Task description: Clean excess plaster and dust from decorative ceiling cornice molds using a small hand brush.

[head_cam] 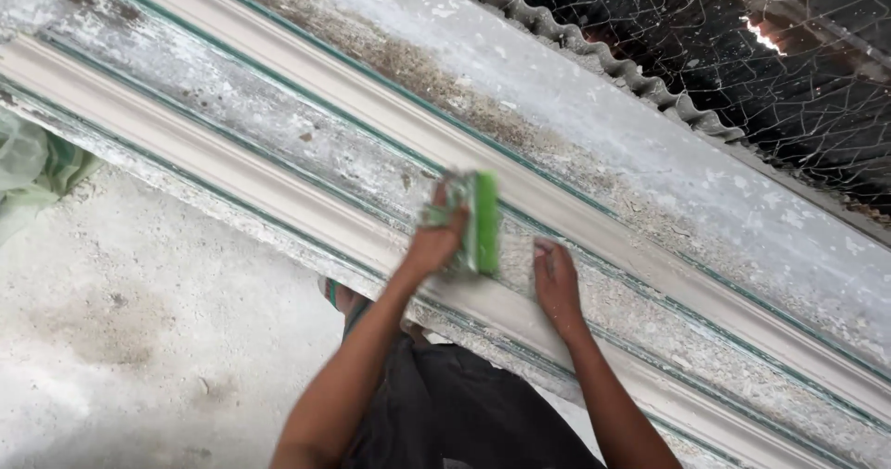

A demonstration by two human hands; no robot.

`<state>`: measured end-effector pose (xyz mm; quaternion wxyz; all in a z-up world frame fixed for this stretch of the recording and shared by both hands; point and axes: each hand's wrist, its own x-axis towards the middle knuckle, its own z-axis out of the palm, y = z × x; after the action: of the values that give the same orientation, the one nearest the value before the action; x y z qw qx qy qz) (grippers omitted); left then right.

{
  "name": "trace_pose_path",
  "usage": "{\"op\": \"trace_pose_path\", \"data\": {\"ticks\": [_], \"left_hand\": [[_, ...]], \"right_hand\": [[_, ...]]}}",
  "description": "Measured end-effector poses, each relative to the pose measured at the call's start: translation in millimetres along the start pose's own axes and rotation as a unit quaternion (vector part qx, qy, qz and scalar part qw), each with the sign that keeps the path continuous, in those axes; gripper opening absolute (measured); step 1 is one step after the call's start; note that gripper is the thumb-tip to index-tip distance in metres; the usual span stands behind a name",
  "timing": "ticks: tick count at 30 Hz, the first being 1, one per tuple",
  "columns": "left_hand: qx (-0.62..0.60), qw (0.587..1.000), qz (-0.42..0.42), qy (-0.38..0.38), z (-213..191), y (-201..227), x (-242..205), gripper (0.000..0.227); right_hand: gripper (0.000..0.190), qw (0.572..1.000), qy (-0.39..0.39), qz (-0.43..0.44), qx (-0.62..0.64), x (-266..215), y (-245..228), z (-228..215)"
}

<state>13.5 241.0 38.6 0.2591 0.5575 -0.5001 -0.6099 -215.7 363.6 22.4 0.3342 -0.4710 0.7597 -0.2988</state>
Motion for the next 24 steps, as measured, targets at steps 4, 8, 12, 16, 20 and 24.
{"op": "trace_pose_path", "data": {"ticks": [4,8,12,16,20,24], "left_hand": [[0.024,0.979,0.151,0.136,-122.7,6.7,12.9,0.051],[0.108,0.922,-0.079,0.363,-154.7,-194.8,86.4,0.058],[0.038,0.979,-0.095,0.177,21.4,-88.0,-37.4,0.062],[-0.123,0.976,-0.121,-0.134,21.8,-11.4,-90.8,0.057],[-0.095,0.993,0.003,0.063,-115.2,-45.2,-47.1,0.092],[-0.048,0.928,0.095,0.356,-199.8,-131.7,-46.3,0.061]], "right_hand": [[0.037,0.997,0.053,-0.034,-0.053,-18.3,35.1,-10.9],[0.051,0.981,0.074,0.15,-0.097,-51.9,76.3,-5.0],[0.058,0.969,0.076,0.189,-0.14,-62.7,117.2,38.8],[0.057,0.971,0.113,0.138,-0.159,-88.1,98.7,37.1],[0.057,0.965,0.198,0.115,-0.131,-144.0,93.6,13.6],[0.062,0.923,0.274,0.239,-0.121,-224.1,135.1,34.4]]}}
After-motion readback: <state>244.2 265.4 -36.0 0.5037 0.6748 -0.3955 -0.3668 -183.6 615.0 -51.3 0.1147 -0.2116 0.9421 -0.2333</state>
